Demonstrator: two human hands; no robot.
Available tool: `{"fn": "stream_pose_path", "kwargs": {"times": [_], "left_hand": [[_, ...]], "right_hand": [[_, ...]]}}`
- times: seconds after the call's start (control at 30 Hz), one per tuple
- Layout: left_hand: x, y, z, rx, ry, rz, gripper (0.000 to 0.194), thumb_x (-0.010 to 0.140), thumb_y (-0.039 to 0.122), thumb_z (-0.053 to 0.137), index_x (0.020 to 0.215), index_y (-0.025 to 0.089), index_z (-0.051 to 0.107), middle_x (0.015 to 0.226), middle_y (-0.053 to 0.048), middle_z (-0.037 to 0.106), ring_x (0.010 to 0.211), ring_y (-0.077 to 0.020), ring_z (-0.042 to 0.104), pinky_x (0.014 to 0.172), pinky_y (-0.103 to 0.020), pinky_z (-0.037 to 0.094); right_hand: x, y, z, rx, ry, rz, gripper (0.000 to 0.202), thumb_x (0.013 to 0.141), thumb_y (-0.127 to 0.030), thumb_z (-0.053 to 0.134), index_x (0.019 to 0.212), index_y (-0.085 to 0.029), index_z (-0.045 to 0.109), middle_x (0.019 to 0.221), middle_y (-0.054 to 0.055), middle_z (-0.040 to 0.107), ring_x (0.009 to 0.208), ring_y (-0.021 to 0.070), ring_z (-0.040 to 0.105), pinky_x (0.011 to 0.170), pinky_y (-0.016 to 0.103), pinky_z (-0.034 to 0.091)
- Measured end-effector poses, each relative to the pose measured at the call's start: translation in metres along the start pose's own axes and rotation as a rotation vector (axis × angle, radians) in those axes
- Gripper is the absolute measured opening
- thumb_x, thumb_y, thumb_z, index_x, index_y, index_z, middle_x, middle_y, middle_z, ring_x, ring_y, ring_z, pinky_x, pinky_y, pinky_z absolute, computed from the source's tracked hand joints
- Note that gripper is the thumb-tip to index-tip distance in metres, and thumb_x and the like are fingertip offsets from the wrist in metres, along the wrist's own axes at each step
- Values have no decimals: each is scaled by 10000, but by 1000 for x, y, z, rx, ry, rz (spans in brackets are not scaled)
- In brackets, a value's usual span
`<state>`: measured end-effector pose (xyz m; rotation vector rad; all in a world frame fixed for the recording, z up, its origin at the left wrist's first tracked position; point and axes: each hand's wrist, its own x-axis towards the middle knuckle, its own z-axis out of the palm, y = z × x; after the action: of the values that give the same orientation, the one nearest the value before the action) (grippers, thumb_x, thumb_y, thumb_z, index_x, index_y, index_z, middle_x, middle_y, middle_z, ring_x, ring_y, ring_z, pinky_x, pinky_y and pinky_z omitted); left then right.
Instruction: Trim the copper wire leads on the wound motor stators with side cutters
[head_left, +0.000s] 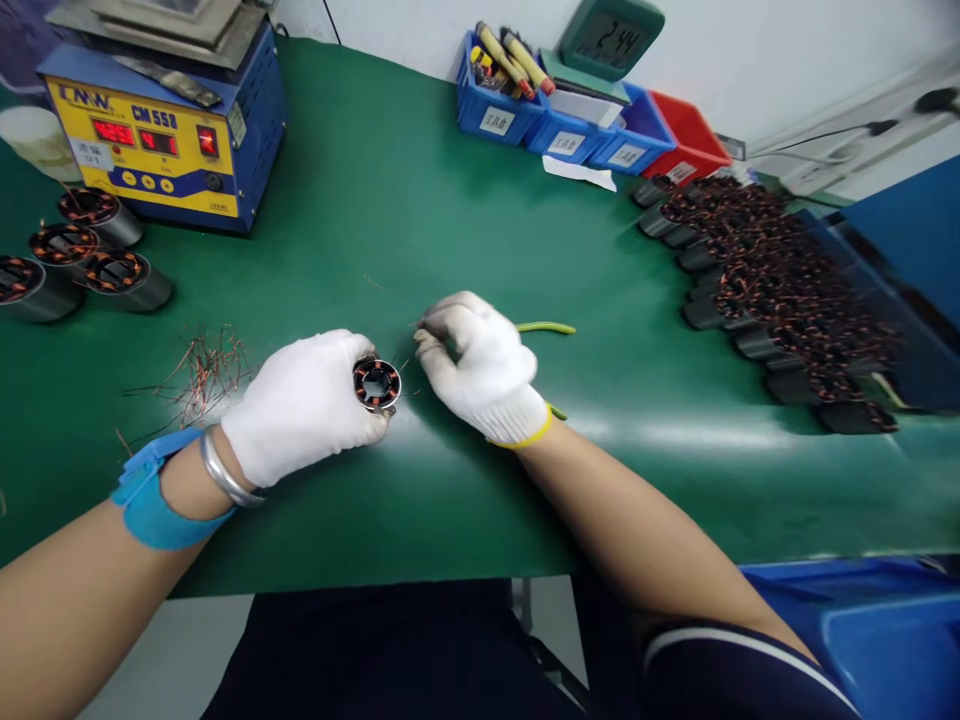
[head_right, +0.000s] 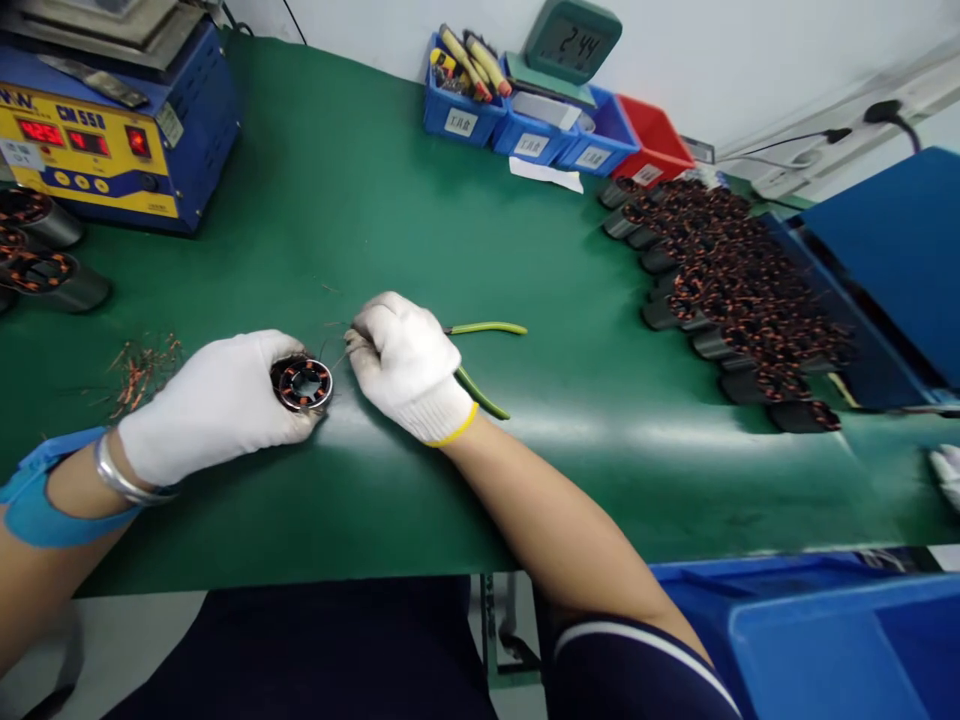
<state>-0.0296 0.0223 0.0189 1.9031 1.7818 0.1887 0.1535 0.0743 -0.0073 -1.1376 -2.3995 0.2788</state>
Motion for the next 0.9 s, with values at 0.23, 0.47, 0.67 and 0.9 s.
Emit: {"fn": "stream_pose_path", "kwargs": {"times": [0.23,0.47,0.67,0.9], "left_hand": [[1,-2,-3,-24,-45,-2,259,663,409,589,863,251,636,815,-9,670,710,-219,630,586,-309,425],[0,2,-4,9,-15,11,228,697,409,567,815,226,637,787,-31,683,683,-226,639,589,-312,430],[2,-5,-6,-22,3,31,304,668,388,611,925,237,673,879,-21,714,784,-234,667,681,-315,485],[4,-7,-14,-11,-22,31,268,676,388,599,887,227,641,807,-16,704,711,-211,656,628,-297,471]], "right_hand": [[7,3,-23,241,-519,283,347,720,-268,692,1065,-232,673,1096,33,694,964,224,643,837,351,489],[3,-16,-8,495,-306,305,162,856,-270,568,786,-156,658,715,-1,656,663,127,584,588,247,412],[-10,-9,-26,186,-415,401,189,814,-296,576,667,-187,623,581,-13,566,559,144,511,531,267,335],[-6,-21,-26,80,-124,-26,481,864,-346,572,1317,-186,543,1390,146,528,747,172,600,665,326,482]]}}
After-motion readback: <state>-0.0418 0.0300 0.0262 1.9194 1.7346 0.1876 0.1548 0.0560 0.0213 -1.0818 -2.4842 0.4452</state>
